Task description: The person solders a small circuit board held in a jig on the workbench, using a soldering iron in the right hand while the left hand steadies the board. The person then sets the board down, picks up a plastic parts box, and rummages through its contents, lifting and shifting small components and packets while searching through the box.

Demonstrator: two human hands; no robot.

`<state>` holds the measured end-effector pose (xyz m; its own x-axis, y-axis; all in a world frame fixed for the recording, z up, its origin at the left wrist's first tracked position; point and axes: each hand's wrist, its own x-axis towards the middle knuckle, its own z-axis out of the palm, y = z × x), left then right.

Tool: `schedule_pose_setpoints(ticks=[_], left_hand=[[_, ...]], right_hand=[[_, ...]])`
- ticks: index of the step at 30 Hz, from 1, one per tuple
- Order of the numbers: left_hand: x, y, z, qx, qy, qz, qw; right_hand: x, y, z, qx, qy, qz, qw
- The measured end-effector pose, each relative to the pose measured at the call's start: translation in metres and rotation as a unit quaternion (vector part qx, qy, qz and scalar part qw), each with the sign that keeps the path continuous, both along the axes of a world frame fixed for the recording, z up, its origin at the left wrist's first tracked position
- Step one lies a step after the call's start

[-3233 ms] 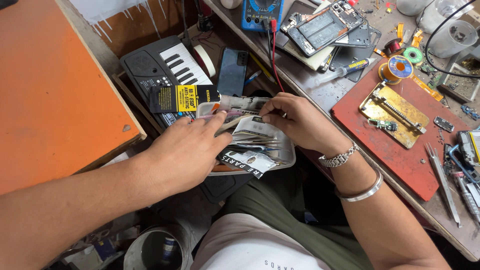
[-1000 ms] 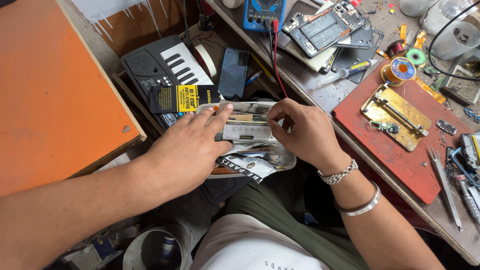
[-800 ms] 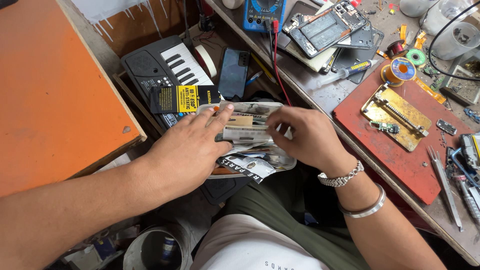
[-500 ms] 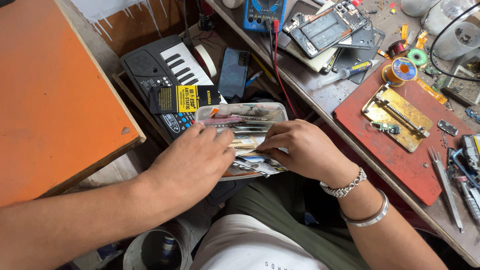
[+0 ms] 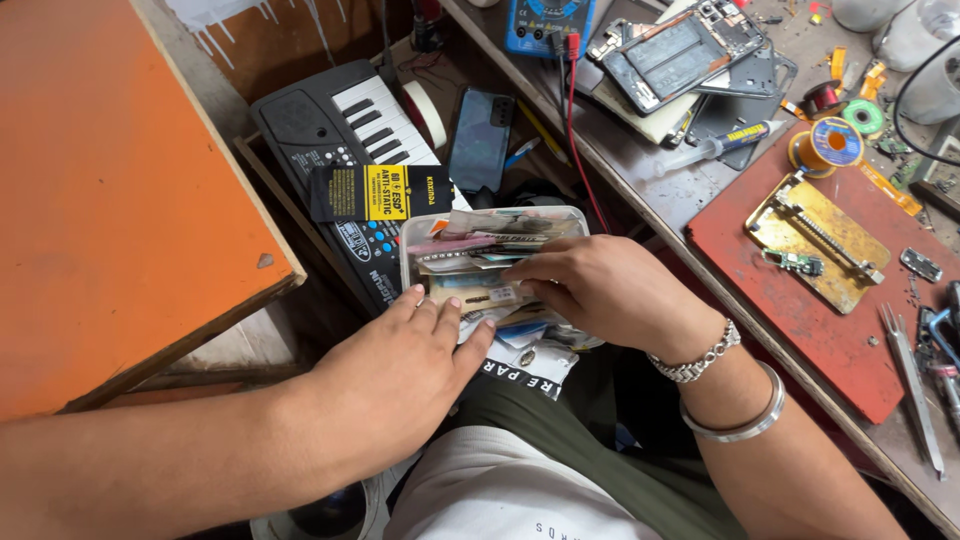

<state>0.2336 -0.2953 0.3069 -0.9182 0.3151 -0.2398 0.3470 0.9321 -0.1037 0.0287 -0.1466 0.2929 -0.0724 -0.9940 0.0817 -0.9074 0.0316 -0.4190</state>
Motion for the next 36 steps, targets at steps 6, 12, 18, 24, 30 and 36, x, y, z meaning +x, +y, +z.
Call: schedule_pose_setpoints(ticks=[6, 12, 18, 24, 30, 36], left_hand=[[0.003, 0.004, 0.001, -0.043, -0.004, -0.013, 0.999], [0.003, 0.011, -0.001, -0.077, -0.018, -0.011, 0.997], [0.002, 0.015, -0.003, -0.103, -0.036, -0.010, 0.994], [0.004, 0.014, -0.001, -0.096, -0.024, -0.012, 0.995], [0.005, 0.010, 0.003, -0.074, -0.031, -0.012, 0.997], [0.004, 0.009, -0.001, -0.053, -0.024, -0.016, 0.998]], right_hand=[[0.014, -0.015, 0.001, 0.024, 0.064, -0.038, 0.997], [0.019, -0.019, -0.002, 0.000, 0.076, -0.056, 0.996], [0.026, -0.021, -0.003, 0.013, 0.052, -0.070, 0.996], [0.035, -0.019, -0.014, 0.000, 0.014, -0.128, 0.992], [0.028, -0.010, -0.026, -0.076, -0.010, -0.070, 0.995], [0.029, -0.009, -0.023, -0.040, -0.033, -0.107, 0.993]])
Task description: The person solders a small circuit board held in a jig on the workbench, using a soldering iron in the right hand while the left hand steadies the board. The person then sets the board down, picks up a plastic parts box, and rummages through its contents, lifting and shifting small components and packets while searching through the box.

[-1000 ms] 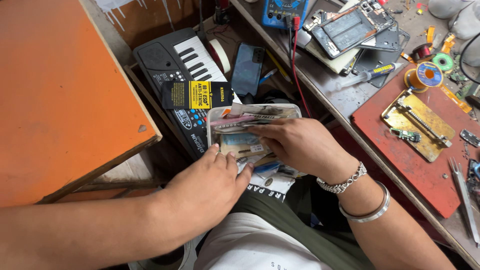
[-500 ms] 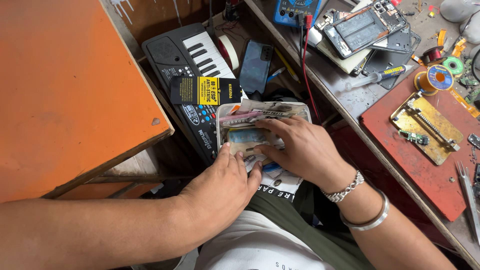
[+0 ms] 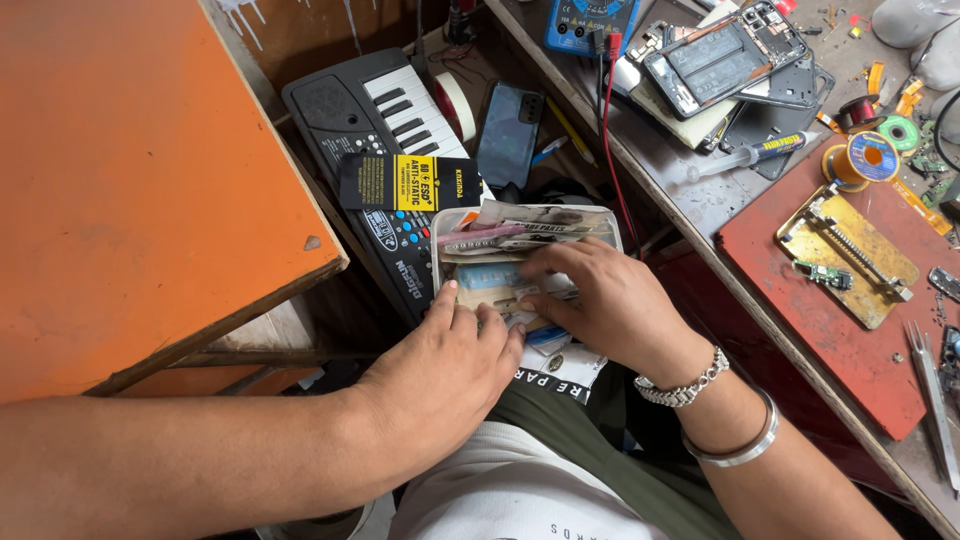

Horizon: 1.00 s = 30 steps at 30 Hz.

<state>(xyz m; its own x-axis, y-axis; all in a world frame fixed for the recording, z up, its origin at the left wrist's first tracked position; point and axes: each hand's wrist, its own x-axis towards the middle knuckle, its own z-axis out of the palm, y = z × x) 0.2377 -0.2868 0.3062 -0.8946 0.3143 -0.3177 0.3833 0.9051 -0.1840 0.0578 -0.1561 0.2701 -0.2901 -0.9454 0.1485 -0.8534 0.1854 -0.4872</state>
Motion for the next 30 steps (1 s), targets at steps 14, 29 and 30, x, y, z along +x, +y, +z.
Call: schedule_pose_setpoints(ticks=[14, 29, 30], left_hand=[[0.001, -0.003, -0.009, 0.063, 0.026, 0.043, 0.997], [-0.001, -0.005, -0.009, 0.064, -0.002, 0.045, 0.997], [-0.001, -0.006, -0.010, 0.064, 0.000, 0.044, 0.997]], right_hand=[[-0.007, -0.003, 0.007, 0.020, 0.012, 0.110, 0.994], [0.001, -0.020, 0.018, 0.071, 0.073, 0.122, 0.987], [0.001, -0.019, 0.017, 0.056, 0.063, 0.127, 0.988]])
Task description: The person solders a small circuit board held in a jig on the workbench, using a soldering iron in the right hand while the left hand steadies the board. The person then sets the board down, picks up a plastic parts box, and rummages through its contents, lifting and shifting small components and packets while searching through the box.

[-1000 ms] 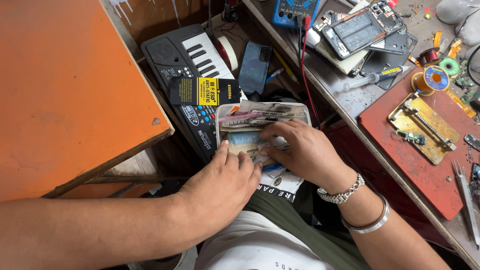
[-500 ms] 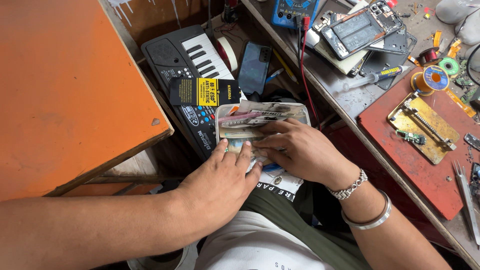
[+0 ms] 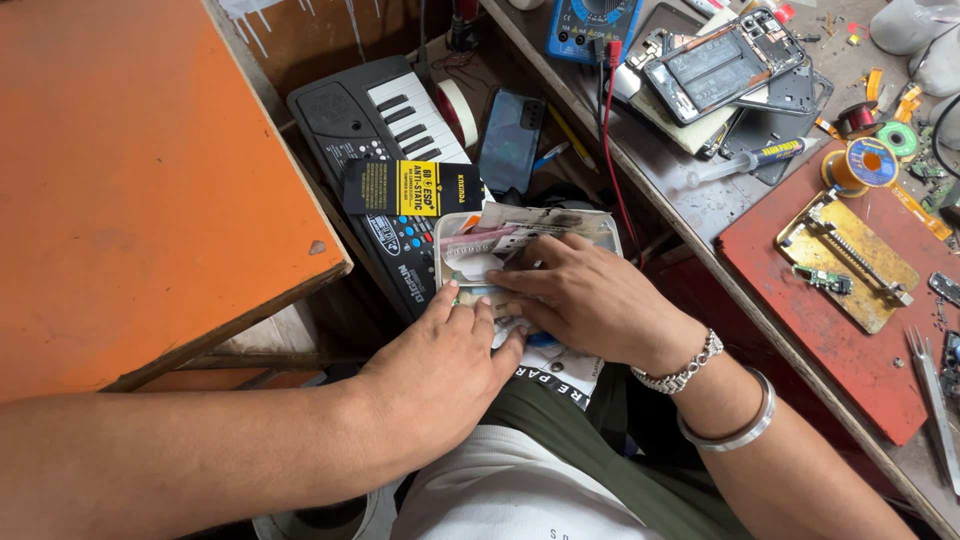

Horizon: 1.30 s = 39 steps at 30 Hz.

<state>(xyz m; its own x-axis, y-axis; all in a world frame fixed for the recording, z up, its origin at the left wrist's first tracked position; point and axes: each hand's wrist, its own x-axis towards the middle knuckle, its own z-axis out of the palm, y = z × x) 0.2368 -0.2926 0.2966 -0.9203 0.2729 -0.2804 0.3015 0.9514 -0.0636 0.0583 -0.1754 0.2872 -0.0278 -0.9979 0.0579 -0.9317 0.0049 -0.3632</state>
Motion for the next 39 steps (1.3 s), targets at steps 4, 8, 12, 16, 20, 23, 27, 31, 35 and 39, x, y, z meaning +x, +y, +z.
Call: schedule_pose_setpoints(ticks=[4, 8, 12, 16, 20, 23, 27, 31, 35, 39], left_hand=[[0.001, 0.001, -0.003, 0.003, 0.024, 0.003, 1.000], [0.001, 0.000, -0.003, 0.007, 0.026, 0.003, 1.000], [0.002, 0.001, -0.002, 0.012, 0.018, 0.004, 1.000], [0.001, 0.000, -0.002, 0.011, 0.033, -0.001, 0.999], [0.001, 0.001, 0.000, 0.017, 0.046, 0.007, 0.999], [0.000, 0.001, 0.000, 0.022, 0.023, 0.024, 0.999], [-0.001, 0.000, -0.001, 0.027, 0.022, 0.023, 0.999], [-0.001, 0.000, -0.002, 0.035, 0.039, 0.032, 0.998], [-0.001, 0.000, -0.001, 0.034, 0.024, 0.030, 0.999], [-0.002, -0.001, 0.001, 0.030, 0.020, 0.033, 0.999]], right_hand=[[-0.001, 0.002, -0.003, -0.020, -0.012, 0.007, 1.000], [-0.002, 0.003, -0.005, -0.025, -0.055, -0.004, 0.998], [-0.001, 0.004, -0.007, -0.050, -0.067, -0.014, 0.996], [-0.002, 0.008, -0.009, -0.067, -0.076, -0.023, 0.995], [-0.005, 0.008, -0.006, -0.056, -0.085, -0.034, 0.994], [-0.005, 0.003, -0.002, -0.005, -0.038, -0.037, 0.999], [0.003, -0.004, -0.001, 0.006, 0.053, -0.028, 0.998], [0.004, -0.007, -0.003, 0.014, 0.053, -0.038, 0.998], [0.001, -0.007, -0.005, 0.036, 0.082, -0.033, 0.995], [0.004, -0.005, -0.005, 0.041, 0.081, -0.044, 0.995]])
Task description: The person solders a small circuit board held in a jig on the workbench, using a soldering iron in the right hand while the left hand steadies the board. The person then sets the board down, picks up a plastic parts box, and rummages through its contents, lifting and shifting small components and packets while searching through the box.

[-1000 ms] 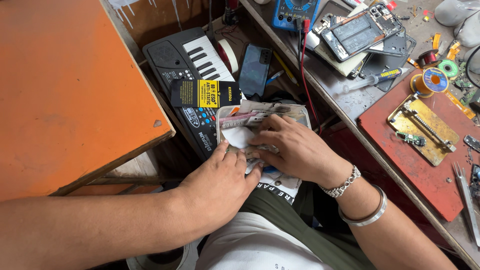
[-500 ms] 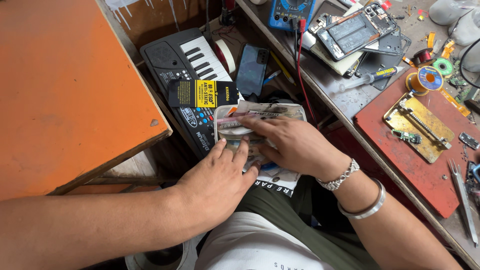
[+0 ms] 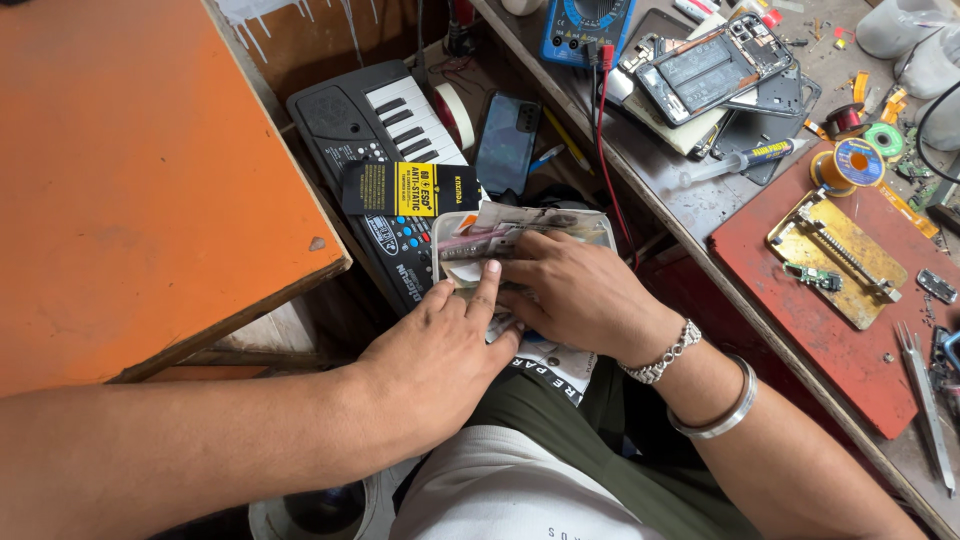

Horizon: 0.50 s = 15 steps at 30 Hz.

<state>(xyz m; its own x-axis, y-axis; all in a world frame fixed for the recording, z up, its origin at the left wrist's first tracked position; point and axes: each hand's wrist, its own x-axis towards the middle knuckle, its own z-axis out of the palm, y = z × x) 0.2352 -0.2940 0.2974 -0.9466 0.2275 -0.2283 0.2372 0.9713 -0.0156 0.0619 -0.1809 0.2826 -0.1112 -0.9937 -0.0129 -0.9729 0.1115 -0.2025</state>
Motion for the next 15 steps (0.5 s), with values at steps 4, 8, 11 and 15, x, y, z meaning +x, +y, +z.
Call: schedule_pose_setpoints(ticks=[4, 8, 11, 15], left_hand=[[-0.001, 0.000, -0.002, 0.025, -0.004, 0.015, 1.000], [-0.001, 0.000, -0.003, 0.014, 0.000, 0.010, 1.000], [-0.001, 0.000, -0.002, 0.015, -0.016, 0.010, 1.000], [-0.002, -0.002, 0.000, 0.019, -0.030, 0.005, 0.999]], right_hand=[[0.001, 0.003, 0.007, -0.056, -0.041, -0.016, 0.997], [0.003, -0.004, 0.009, -0.008, -0.020, -0.059, 0.998], [0.006, -0.008, 0.006, -0.072, -0.018, -0.018, 0.997], [0.006, -0.007, 0.003, -0.064, -0.012, -0.021, 0.998]])
